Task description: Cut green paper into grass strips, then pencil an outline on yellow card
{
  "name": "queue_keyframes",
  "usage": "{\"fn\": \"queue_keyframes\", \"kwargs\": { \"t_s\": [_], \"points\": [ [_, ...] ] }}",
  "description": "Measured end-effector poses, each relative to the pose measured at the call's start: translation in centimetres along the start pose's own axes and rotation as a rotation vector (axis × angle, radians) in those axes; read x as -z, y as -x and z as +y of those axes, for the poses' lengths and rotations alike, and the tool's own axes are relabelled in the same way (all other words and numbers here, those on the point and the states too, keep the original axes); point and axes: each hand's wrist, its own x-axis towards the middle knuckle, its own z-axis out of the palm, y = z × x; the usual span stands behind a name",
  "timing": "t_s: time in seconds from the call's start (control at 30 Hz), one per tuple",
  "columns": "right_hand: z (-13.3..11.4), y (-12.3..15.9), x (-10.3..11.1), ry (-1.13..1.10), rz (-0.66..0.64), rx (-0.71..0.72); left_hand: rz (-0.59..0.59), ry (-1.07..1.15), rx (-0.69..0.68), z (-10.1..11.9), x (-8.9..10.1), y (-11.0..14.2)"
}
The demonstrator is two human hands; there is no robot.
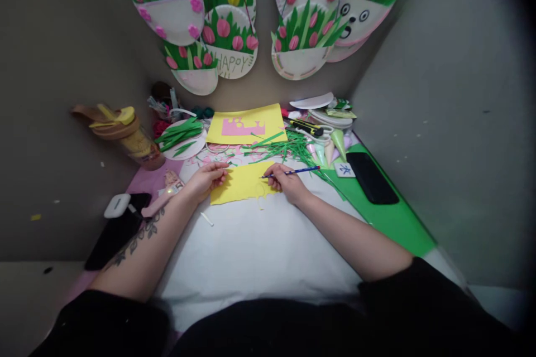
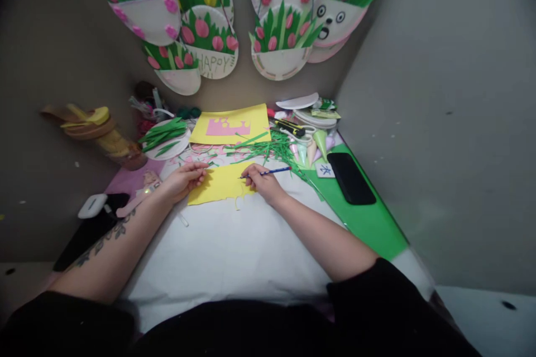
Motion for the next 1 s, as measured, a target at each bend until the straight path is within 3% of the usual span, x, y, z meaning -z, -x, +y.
{"fn": "queue_keyframes", "kwargs": {
  "t_s": [0.33, 0.67, 0.77, 0.87, 1.0],
  "points": [
    [-0.4, 0.2, -0.5, -0.026, -0.015, -0.018, 0.01, -0.046, -0.038, -0.1, -0.1, 0.1],
    [-0.4, 0.1, -0.4, -0.076, 0.015, -0.07, 0.038, -0.283, -0.103, -1.2, -0.8, -0.6],
    [-0.3, 0.7, 0.0, -0.051, 0.024, -0.058, 0.033, -0.454, -0.153, -1.4, -0.8, -0.6],
    [-0.7, 1.4, 0.7, 0.019, 0.026, -0.035, 0.037, -0.763, -0.267, -1.5, -0.9, -0.2],
    [-1.4, 1.9, 1.4, 0.163, 0.101, -0.047, 0.02, -1.018, -0.397, -1.7, -1.5, 0.9]
  ]
}}
